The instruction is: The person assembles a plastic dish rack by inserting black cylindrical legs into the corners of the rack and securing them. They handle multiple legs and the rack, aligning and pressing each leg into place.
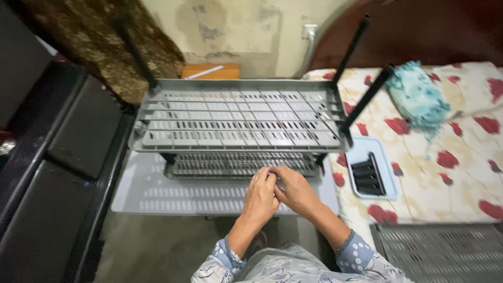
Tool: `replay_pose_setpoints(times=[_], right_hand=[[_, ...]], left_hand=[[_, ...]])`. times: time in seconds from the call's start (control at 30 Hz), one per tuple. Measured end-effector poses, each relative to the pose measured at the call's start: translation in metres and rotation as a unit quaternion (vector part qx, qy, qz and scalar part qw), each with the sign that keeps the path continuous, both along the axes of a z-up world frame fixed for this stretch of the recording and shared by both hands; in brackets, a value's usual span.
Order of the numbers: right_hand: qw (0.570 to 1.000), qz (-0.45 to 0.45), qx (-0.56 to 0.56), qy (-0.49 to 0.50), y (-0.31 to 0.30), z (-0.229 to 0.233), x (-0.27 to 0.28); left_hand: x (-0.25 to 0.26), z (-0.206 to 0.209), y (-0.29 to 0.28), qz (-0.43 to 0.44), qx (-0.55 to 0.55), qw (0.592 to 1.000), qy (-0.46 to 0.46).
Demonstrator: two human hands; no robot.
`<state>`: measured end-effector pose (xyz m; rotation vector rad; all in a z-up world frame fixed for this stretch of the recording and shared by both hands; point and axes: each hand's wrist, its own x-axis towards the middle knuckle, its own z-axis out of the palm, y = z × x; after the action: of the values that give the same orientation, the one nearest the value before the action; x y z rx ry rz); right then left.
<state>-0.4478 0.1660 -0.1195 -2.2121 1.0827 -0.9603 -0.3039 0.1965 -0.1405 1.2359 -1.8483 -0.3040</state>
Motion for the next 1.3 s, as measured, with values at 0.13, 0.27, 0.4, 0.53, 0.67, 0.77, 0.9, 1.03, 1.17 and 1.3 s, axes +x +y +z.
replay_pose_setpoints(times=[0.13,0.27,0.4,0.53,0.67,0.77,0.9,1.03,1.17,1.3], right_hand=[[0.999,-0.031,0.028,0.004,0.021,-0.005,-0.037],[0.995,-0.063,0.071,0.015,0.028,-0.013,-0.071],[0.994,-0.074,0.081,0.026,0.027,-0.030,-0.110],[0.988,-0.091,0.120,0.035,0.017,-0.051,-0.162],[0.978,-0.124,0.165,0.043,-0.005,-0.084,-0.227],[0.974,-0.132,0.182,0.033,-0.022,-0.123,-0.288],[0.958,-0.151,0.242,-0.007,-0.044,-0.189,-0.364],[0.932,-0.208,0.293,0.046,-0.061,-0.264,-0.432],[0.913,-0.249,0.324,0.012,-0.075,-0.341,-0.488],[0.895,-0.267,0.337,0.117,-0.092,-0.403,-0.526]], left_hand=[[-0.034,-0.005,0.014,-0.040,0.092,0.995,0.007],[-0.065,-0.009,0.015,-0.077,0.094,0.993,0.004],[-0.101,-0.022,0.010,-0.110,0.156,0.982,-0.007],[-0.147,-0.049,-0.008,-0.136,0.192,0.972,-0.020],[-0.211,-0.089,-0.038,-0.164,0.239,0.956,-0.053],[-0.268,-0.126,-0.062,-0.196,0.217,0.953,-0.072],[-0.334,-0.169,-0.087,-0.231,0.284,0.926,-0.093],[-0.389,-0.208,-0.111,-0.254,0.348,0.896,-0.109],[-0.434,-0.247,-0.131,-0.277,0.323,0.898,-0.111],[-0.463,-0.275,-0.144,-0.274,0.373,0.878,-0.123]])
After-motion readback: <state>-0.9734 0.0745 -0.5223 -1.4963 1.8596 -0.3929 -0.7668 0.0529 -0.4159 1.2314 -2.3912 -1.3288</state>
